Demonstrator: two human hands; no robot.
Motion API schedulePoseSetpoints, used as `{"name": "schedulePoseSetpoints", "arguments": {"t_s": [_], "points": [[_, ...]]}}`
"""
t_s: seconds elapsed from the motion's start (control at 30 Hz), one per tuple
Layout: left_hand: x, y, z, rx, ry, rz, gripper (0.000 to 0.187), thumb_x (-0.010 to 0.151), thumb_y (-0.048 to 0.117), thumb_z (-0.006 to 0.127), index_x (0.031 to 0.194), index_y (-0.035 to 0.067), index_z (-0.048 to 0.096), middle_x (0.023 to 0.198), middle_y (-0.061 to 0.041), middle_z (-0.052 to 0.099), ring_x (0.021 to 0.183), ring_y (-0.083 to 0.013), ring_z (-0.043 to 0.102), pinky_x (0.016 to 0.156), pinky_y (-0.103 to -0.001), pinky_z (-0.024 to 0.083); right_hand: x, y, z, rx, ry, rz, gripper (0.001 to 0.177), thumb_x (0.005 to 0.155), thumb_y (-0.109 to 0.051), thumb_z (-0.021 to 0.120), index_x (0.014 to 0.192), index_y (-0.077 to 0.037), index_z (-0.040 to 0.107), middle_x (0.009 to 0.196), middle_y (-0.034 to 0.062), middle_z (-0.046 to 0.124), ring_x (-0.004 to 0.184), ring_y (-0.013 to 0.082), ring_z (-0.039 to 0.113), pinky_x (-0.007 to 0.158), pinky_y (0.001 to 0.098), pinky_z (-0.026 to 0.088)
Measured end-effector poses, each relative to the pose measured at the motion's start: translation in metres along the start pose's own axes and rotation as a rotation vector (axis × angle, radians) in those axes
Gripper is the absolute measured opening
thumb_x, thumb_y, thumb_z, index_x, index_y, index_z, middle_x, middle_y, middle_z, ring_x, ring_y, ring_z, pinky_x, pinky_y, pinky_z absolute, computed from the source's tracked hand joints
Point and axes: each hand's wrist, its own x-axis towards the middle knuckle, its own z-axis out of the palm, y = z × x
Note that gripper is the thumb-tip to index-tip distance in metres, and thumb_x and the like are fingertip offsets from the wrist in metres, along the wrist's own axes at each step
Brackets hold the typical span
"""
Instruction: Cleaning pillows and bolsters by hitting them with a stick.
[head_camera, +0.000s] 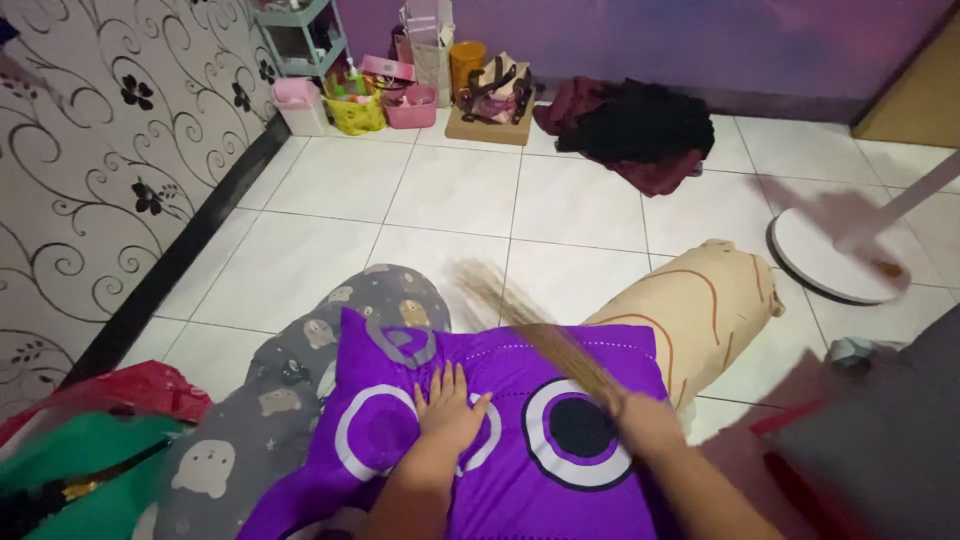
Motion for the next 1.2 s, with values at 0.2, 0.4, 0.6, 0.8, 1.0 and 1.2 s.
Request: {"name": "schedulePoseSetpoints", "arguments": {"t_s": [0.2, 0.4, 0.6, 0.8, 1.0, 1.2], "points": [[0.001, -0.001, 0.001, 0.021, -0.004, 0.000, 0.089, 0.099, 0.064, 0.040, 0.162, 0.008, 0.013, 0.172, -0.008, 0.008, 0.157, -0.0276, 0.004, 0.123, -0.059, -0.002, 0.005, -0.011, -0.069, 0.131, 0.070, 0.156, 0.065, 0.098, -0.062, 0.034, 0.157, -0.036, 0.038, 0.117, 0.0258, 0.071, 0.108, 0.0440, 0.069, 0.096, 0.0526, 0.053], [0.002, -0.003, 0.006, -0.002, 0.026, 0.002, 0.089, 0.098, 0.064, 0.042, 0.162, 0.009, 0.015, 0.172, -0.008, 0.010, 0.158, -0.0265, 0.005, 0.124, -0.058, -0.002, -0.059, -0.126, -0.094, -0.044, -0.142, -0.111, 0.072, 0.090, -0.071, 0.041, 0.156, -0.041, 0.038, 0.114, 0.0192, 0.074, 0.108, 0.0371, 0.072, 0.096, 0.0471, 0.057], [-0.003, -0.006, -0.011, -0.003, -0.033, 0.019, 0.090, 0.098, 0.067, 0.042, 0.162, 0.009, 0.016, 0.172, -0.008, 0.011, 0.158, -0.0256, 0.006, 0.126, -0.056, 0.002, 0.031, -0.022, -0.055, -0.049, -0.053, 0.149, 0.072, 0.093, -0.065, 0.043, 0.158, -0.035, 0.033, 0.120, 0.0177, 0.071, 0.113, 0.0371, 0.068, 0.097, 0.0519, 0.053], [0.006, -0.027, -0.035, 0.150, 0.041, -0.013, 0.097, 0.097, 0.072, 0.045, 0.162, 0.006, 0.018, 0.170, -0.018, 0.013, 0.160, -0.0313, 0.005, 0.125, -0.057, 0.004, -0.010, -0.104, -0.088, 0.240, 0.096, -0.077, 0.072, 0.090, -0.068, 0.048, 0.154, -0.036, 0.043, 0.119, 0.0173, 0.073, 0.109, 0.0382, 0.070, 0.094, 0.0481, 0.055], [0.040, -0.090, -0.056, 0.182, -0.093, -0.262, 0.085, 0.101, 0.067, 0.036, 0.162, 0.014, 0.011, 0.172, -0.012, 0.003, 0.158, -0.0329, -0.001, 0.121, -0.066, -0.003, -0.010, -0.120, -0.044, -0.010, -0.131, -0.166, 0.065, 0.093, -0.072, 0.044, 0.149, -0.038, 0.047, 0.118, 0.0180, 0.072, 0.111, 0.0370, 0.070, 0.096, 0.0492, 0.054], [0.032, -0.112, -0.033, 0.109, -0.007, -0.284, 0.086, 0.099, 0.067, 0.039, 0.165, 0.017, 0.012, 0.171, -0.009, 0.011, 0.158, -0.0322, 0.005, 0.122, -0.064, 0.003, 0.043, -0.060, -0.058, -0.091, -0.017, 0.002, 0.076, 0.093, -0.065, 0.044, 0.161, -0.036, 0.028, 0.120, 0.0196, 0.071, 0.109, 0.0395, 0.071, 0.095, 0.0508, 0.054]]}}
